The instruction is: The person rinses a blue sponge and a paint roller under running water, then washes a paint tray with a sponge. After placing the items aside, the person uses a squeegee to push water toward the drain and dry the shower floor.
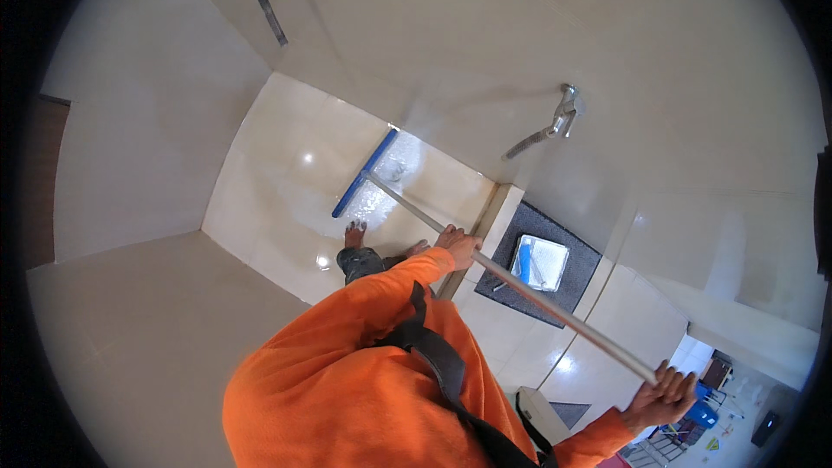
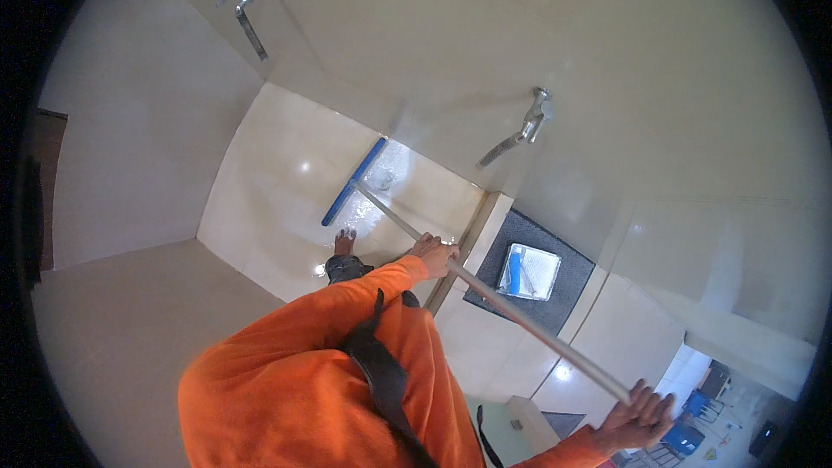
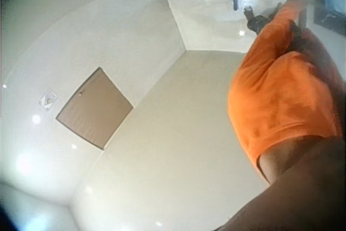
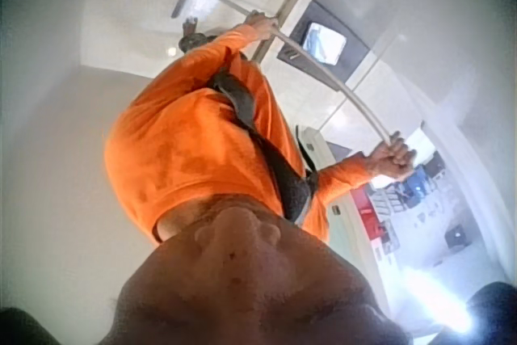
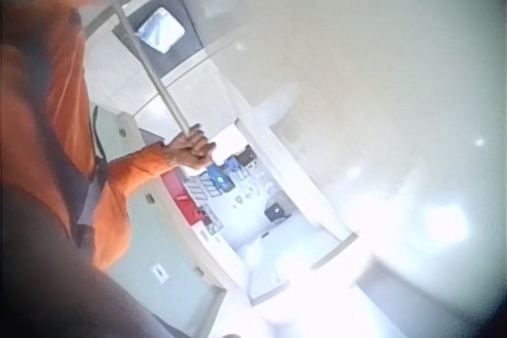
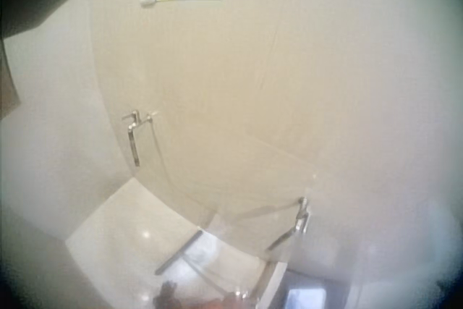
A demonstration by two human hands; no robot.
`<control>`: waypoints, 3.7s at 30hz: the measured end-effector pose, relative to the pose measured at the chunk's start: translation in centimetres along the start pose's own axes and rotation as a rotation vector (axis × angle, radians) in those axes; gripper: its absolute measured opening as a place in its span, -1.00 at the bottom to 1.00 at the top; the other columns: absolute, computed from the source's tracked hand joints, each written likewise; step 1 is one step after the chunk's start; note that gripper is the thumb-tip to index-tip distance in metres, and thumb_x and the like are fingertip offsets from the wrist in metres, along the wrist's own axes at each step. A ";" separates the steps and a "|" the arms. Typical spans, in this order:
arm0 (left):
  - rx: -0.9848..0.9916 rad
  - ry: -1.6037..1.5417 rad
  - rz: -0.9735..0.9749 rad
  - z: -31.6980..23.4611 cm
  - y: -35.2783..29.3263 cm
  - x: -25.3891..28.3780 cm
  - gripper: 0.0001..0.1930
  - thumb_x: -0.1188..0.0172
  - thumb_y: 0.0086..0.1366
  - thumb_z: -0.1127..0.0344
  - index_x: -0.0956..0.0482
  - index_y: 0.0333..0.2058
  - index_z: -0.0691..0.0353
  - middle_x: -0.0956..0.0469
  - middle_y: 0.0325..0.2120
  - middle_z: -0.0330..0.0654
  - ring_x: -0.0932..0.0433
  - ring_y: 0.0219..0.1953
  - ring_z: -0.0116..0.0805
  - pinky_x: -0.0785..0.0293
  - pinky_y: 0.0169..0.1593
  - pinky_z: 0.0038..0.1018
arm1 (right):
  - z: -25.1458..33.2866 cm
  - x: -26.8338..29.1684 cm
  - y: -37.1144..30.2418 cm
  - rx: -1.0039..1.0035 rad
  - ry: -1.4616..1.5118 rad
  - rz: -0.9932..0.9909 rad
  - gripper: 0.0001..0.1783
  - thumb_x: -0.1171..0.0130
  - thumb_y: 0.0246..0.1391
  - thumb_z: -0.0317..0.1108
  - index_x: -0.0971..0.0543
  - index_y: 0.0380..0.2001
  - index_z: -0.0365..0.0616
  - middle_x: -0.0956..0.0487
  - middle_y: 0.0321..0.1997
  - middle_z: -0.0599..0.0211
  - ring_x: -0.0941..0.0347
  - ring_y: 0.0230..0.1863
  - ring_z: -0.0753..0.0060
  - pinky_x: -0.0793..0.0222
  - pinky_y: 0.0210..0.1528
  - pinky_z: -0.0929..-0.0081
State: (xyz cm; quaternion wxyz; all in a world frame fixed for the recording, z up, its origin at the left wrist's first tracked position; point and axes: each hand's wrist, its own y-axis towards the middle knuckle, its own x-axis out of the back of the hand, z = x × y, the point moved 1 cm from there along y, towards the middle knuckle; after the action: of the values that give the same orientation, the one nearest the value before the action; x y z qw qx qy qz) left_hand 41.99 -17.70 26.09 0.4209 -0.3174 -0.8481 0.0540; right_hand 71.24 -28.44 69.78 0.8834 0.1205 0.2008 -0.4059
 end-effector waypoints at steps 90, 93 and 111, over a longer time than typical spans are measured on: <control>0.275 0.057 -0.265 48.4 -22.8 18.4 -0.80 -0.25 -0.01 0.36 -0.65 -0.35 -0.05 -0.62 -0.30 -0.18 -0.52 -0.12 -0.09 -0.40 0.06 -0.21 | -29.7 -29.1 -33.4 -0.263 0.103 0.692 -0.65 0.12 0.27 -0.20 -0.15 -0.62 0.10 -0.08 -0.81 0.60 0.07 -0.72 0.57 -0.03 -0.52 0.46; 0.236 0.135 -0.134 46.2 -22.5 16.8 -0.80 -0.23 0.03 0.31 -0.65 -0.32 -0.13 -0.61 -0.29 -0.27 -0.53 -0.09 -0.17 -0.38 0.07 -0.24 | -28.1 -25.4 -32.6 -0.220 0.046 0.704 -0.62 0.10 0.30 -0.14 -0.14 -0.60 0.10 -0.07 -0.81 0.62 0.08 -0.73 0.59 -0.06 -0.54 0.46; -0.149 -0.231 -0.291 10.0 -17.2 6.7 -0.89 -0.13 0.19 0.28 -0.61 -0.32 -0.02 -0.62 -0.30 -0.24 -0.54 -0.10 -0.16 -0.27 0.05 -0.19 | 2.4 -9.8 -23.8 0.078 0.002 0.883 -0.71 0.10 0.23 -0.30 -0.45 -0.15 -0.30 -0.07 -0.79 0.56 0.12 -0.74 0.67 -0.01 -0.54 0.58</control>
State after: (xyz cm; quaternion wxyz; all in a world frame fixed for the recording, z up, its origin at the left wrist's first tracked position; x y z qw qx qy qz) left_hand 23.06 -25.64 30.36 0.2994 -0.2135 -0.9293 -0.0340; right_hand 47.85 -38.06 75.16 0.9666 0.2286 0.1156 0.0034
